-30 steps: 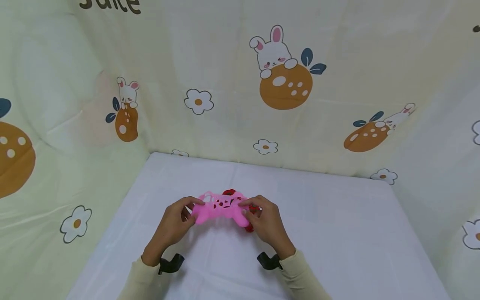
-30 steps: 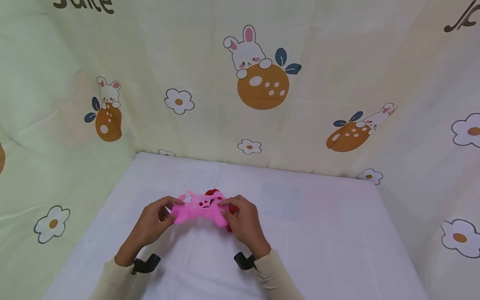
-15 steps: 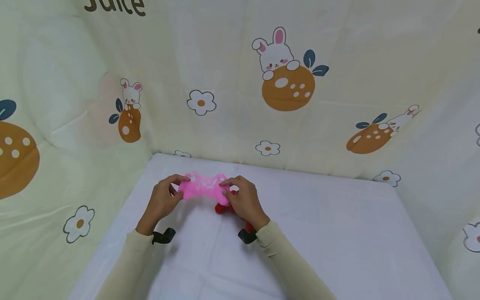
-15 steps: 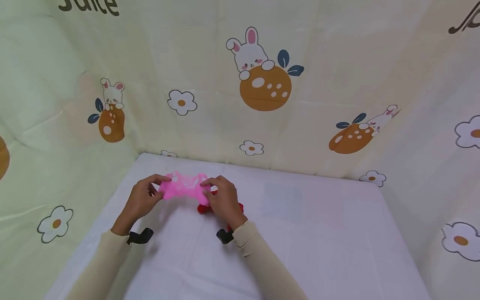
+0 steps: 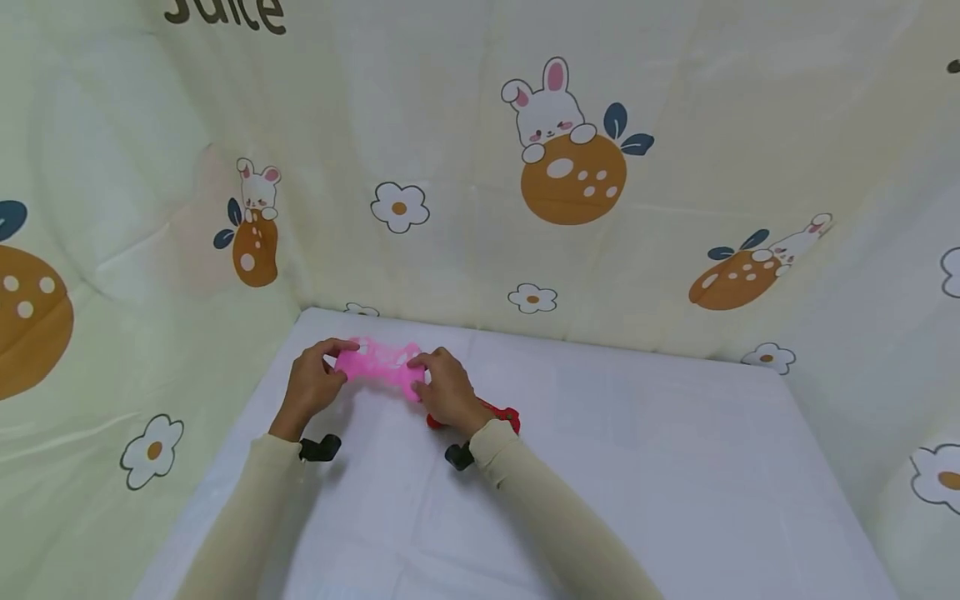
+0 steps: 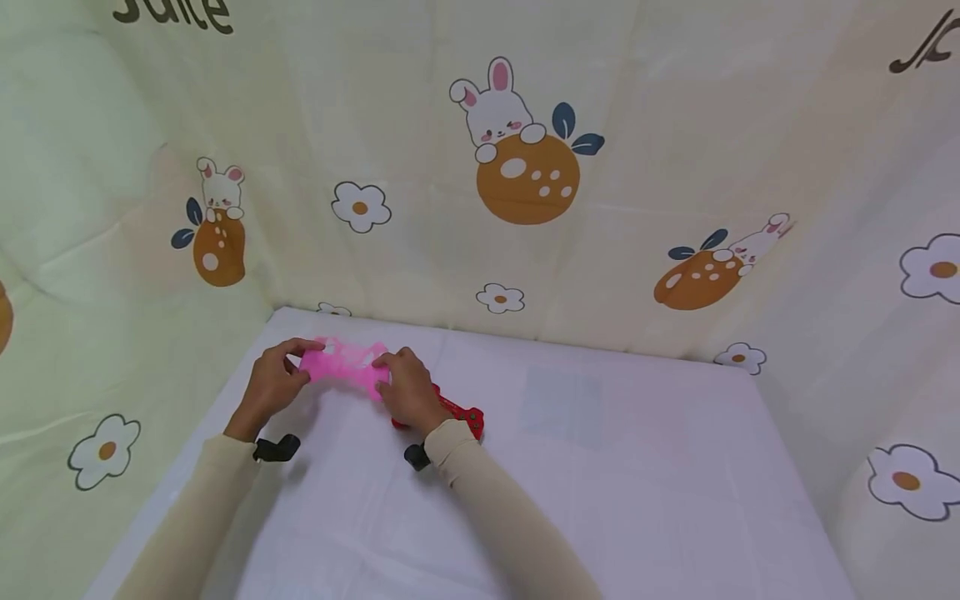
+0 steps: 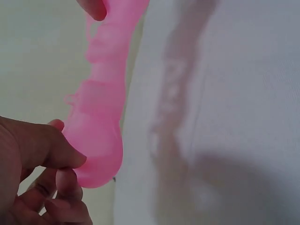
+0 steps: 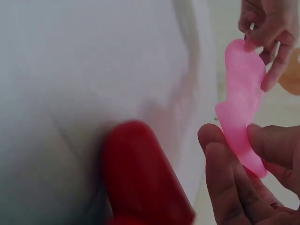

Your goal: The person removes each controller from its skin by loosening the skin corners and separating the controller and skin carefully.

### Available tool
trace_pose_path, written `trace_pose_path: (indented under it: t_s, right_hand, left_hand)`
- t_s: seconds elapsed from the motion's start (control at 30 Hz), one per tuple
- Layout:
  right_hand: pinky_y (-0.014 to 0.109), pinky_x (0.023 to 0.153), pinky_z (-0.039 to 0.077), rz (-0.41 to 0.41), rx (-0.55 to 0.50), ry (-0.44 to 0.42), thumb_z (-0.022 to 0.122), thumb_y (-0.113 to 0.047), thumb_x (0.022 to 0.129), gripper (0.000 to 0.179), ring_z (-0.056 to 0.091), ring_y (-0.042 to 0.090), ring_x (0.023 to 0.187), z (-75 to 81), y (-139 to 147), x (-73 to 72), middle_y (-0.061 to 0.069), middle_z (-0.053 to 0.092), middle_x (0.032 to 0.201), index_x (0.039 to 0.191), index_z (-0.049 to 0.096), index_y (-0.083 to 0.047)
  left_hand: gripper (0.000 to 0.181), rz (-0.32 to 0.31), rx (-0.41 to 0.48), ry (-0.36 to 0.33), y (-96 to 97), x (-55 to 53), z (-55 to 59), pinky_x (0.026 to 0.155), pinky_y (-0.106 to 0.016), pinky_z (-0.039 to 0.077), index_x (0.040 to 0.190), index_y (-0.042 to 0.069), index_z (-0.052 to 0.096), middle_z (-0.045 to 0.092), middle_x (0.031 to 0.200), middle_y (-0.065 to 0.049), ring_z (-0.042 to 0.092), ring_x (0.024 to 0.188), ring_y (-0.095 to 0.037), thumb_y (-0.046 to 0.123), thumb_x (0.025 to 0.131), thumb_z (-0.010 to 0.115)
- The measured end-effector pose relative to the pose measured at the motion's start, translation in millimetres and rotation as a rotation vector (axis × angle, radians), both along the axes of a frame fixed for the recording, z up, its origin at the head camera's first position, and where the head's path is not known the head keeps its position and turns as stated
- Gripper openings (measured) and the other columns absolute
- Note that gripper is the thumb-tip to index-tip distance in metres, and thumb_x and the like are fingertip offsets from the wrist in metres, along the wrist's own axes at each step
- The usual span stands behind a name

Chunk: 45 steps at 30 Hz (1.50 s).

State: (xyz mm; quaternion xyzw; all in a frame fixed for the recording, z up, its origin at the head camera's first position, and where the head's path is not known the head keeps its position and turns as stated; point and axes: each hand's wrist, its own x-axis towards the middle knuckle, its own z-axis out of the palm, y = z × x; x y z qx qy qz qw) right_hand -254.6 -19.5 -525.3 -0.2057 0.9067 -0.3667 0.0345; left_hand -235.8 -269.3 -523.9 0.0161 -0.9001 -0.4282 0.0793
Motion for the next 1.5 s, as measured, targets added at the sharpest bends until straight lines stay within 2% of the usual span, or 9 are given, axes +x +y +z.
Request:
trace_pose_path:
  t_s: [0.1,0.3,0.47,0.7,0.87,1.1,1.2,1.3,1.5]
  right_hand:
    - [0.039,0.095,0.054,-0.002,0.049,0.02,0.074,-0.017,0.1,0.033,0.062,0.023,0.105,-8.5,-7,-0.2,0.011,0.063,0.12,0.133,0.072,-0.013]
    - [0.033,0.078,0.054,-0.012,0.17,0.08,0.074,-0.014,0.099,0.03,0.062,0.022,0.088,-20.0,-14,4.6,0.011,0.064,0.114,0.128,0.074,-0.013]
    - [0.029,0.063,0.049,-0.012,0.268,0.139,0.076,-0.014,0.097,0.028,0.06,0.019,0.077,-22.8,-15,8.6,0.009,0.065,0.108,0.125,0.077,-0.014]
    - [0.032,0.067,0.044,0.001,0.427,0.18,0.071,-0.017,0.098,0.023,0.056,0.017,0.089,-26.6,-10,7.2,0.003,0.064,0.095,0.119,0.08,-0.023]
    - [0.031,0.069,0.046,-0.044,0.306,0.201,0.073,-0.02,0.097,0.03,0.058,0.019,0.089,-21.7,-3,12.6,0.005,0.065,0.108,0.126,0.078,-0.026]
    - [0.032,0.078,0.049,-0.106,0.053,0.241,0.08,-0.028,0.096,0.036,0.063,0.018,0.086,5.3,11,38.4,0.005,0.063,0.118,0.132,0.075,-0.027]
    - [0.033,0.081,0.05,-0.124,-0.023,0.268,0.082,-0.028,0.095,0.038,0.068,0.021,0.09,13.4,18,48.3,0.004,0.064,0.115,0.132,0.075,-0.026]
    - [0.035,0.082,0.052,-0.151,-0.088,0.287,0.084,-0.027,0.093,0.039,0.068,0.023,0.094,17.6,26,56.7,0.003,0.064,0.113,0.131,0.076,-0.025]
    - [0.038,0.085,0.053,-0.204,-0.187,0.304,0.084,-0.022,0.092,0.038,0.062,0.021,0.104,19.0,44,72.9,0.006,0.066,0.114,0.129,0.077,-0.024]
  left_hand:
    - [0.045,0.015,-0.006,-0.03,-2.4,-1.8,-10.4,0.061,-0.031,0.047,0.132,0.01,0.072,0.066,0.123,-0.022,0.053,0.076,-0.025,-0.005,0.091,0.063]
    - [0.046,0.035,-0.02,-0.114,-4.6,-4.7,-30.1,0.064,-0.03,0.046,0.133,0.011,0.07,0.065,0.125,-0.022,0.055,0.082,-0.026,-0.004,0.09,0.061]
    - [0.045,0.039,-0.032,-0.158,-2.9,-6.9,-36.3,0.067,-0.029,0.047,0.134,0.013,0.07,0.064,0.128,-0.022,0.057,0.089,-0.029,-0.001,0.092,0.062]
    - [0.042,0.048,-0.081,-0.201,1.4,-8.4,-41.9,0.084,-0.041,0.052,0.137,0.018,0.067,0.062,0.138,-0.023,0.059,0.106,-0.035,0.01,0.096,0.063]
    - [0.043,0.1,-0.135,-0.089,9.9,1.0,-45.7,0.105,-0.061,0.049,0.137,0.018,0.067,0.06,0.139,-0.024,0.058,0.128,-0.044,0.015,0.095,0.067]
    - [0.044,0.151,-0.14,0.193,32.7,22.6,-33.4,0.08,-0.055,0.057,0.134,0.019,0.069,0.062,0.135,-0.018,0.069,0.108,-0.039,0.017,0.09,0.074]
    - [0.042,0.108,-0.126,0.297,47.0,29.1,-24.9,0.067,-0.044,0.055,0.131,0.016,0.071,0.066,0.129,-0.016,0.068,0.087,-0.034,0.015,0.089,0.078]
    - [0.041,0.04,-0.112,0.338,62.6,33.5,-18.4,0.064,-0.035,0.051,0.129,0.016,0.073,0.072,0.125,-0.012,0.065,0.076,-0.028,0.013,0.088,0.079]
    - [0.045,-0.095,-0.107,0.298,94.2,38.9,-16.9,0.074,-0.037,0.06,0.131,0.019,0.072,0.076,0.126,-0.002,0.069,0.096,-0.021,0.02,0.088,0.084]
